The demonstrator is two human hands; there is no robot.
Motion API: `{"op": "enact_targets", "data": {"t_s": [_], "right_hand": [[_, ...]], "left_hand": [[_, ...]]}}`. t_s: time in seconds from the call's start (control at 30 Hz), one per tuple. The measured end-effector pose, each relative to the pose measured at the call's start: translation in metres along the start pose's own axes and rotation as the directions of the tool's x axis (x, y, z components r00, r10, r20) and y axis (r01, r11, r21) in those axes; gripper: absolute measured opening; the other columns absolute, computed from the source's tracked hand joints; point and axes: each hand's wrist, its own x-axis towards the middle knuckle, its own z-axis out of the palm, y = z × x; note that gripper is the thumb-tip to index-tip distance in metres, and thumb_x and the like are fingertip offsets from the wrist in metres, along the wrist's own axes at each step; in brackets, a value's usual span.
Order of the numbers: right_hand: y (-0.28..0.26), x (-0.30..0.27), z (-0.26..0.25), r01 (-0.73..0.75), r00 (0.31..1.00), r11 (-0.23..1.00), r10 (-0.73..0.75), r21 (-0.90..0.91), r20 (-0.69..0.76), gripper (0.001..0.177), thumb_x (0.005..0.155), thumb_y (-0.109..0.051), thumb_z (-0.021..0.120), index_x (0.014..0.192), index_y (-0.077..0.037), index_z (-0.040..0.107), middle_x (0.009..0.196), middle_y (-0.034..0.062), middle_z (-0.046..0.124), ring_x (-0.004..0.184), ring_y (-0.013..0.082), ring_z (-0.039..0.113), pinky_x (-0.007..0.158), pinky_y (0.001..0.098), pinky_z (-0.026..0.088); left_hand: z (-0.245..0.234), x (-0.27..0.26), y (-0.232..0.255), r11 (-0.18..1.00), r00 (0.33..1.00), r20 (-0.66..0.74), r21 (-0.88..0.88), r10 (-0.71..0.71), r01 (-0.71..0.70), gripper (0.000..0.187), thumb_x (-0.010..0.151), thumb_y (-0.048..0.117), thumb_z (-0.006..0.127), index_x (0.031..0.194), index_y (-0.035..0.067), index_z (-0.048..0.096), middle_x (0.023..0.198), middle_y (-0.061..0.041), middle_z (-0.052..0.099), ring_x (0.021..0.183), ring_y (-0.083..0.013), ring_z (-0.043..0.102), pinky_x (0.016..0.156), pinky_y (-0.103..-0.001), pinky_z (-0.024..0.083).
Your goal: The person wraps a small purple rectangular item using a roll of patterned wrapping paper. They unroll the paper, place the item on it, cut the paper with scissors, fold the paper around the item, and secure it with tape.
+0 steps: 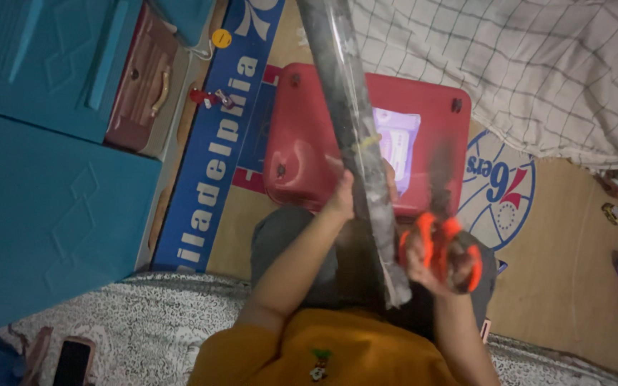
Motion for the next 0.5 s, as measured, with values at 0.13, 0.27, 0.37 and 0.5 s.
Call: {"op": "enact_targets", "data": {"t_s": [0.13,0.27,0.37,0.5], "right_hand": [[0.005,0.009,0.003,-0.206,0.977,0.973,0.211,-0.106,0.037,0.105,0.076,-0.070,0.079,0.153,-0.011,0.039,0.097,0.0049,0.050,0.062,0.0124,0.048,0.047,0.0234,0.035],[0.002,0.031,0.001,-0.340,0.940,0.938,0.340,-0.059,-0.010,0.104,0.070,-0.070,0.079,0.144,-0.010,0.039,0.100,0.0049,0.051,0.063,0.0138,0.048,0.045,0.0248,0.032],[-0.002,0.048,0.001,-0.257,0.963,0.959,0.264,-0.122,0.047,0.099,0.078,-0.068,0.079,0.143,-0.003,0.043,0.102,0.0078,0.051,0.063,0.0142,0.049,0.046,0.0246,0.032],[-0.008,0.064,0.006,-0.226,0.956,0.967,0.243,-0.114,0.164,0.094,0.085,-0.067,0.077,0.141,0.002,0.046,0.111,0.0073,0.050,0.073,0.0138,0.051,0.052,0.0252,0.035]], "left_hand": [[-0.043,-0.008,-0.015,0.999,0.974,-0.228,-0.034,0.011,-0.019,0.084,0.078,0.074,0.072,0.127,0.007,0.059,0.108,-0.008,0.069,0.093,-0.0229,0.070,0.080,-0.037,0.059],[-0.088,-0.018,-0.044,0.996,0.955,-0.296,-0.090,-0.030,0.003,0.079,0.096,0.064,0.074,0.137,-0.001,0.057,0.118,-0.013,0.067,0.102,-0.0252,0.068,0.090,-0.040,0.057],[-0.108,-0.021,-0.054,0.996,0.938,-0.348,0.082,-0.004,0.034,0.075,0.085,0.057,0.077,0.139,0.011,0.055,0.126,-0.006,0.066,0.111,-0.0201,0.067,0.098,-0.039,0.056],[-0.110,-0.028,-0.053,0.980,0.964,-0.266,0.187,-0.017,0.069,0.064,0.090,0.041,0.076,0.141,0.009,0.054,0.123,-0.007,0.065,0.111,-0.0231,0.065,0.096,-0.040,0.055]]}}
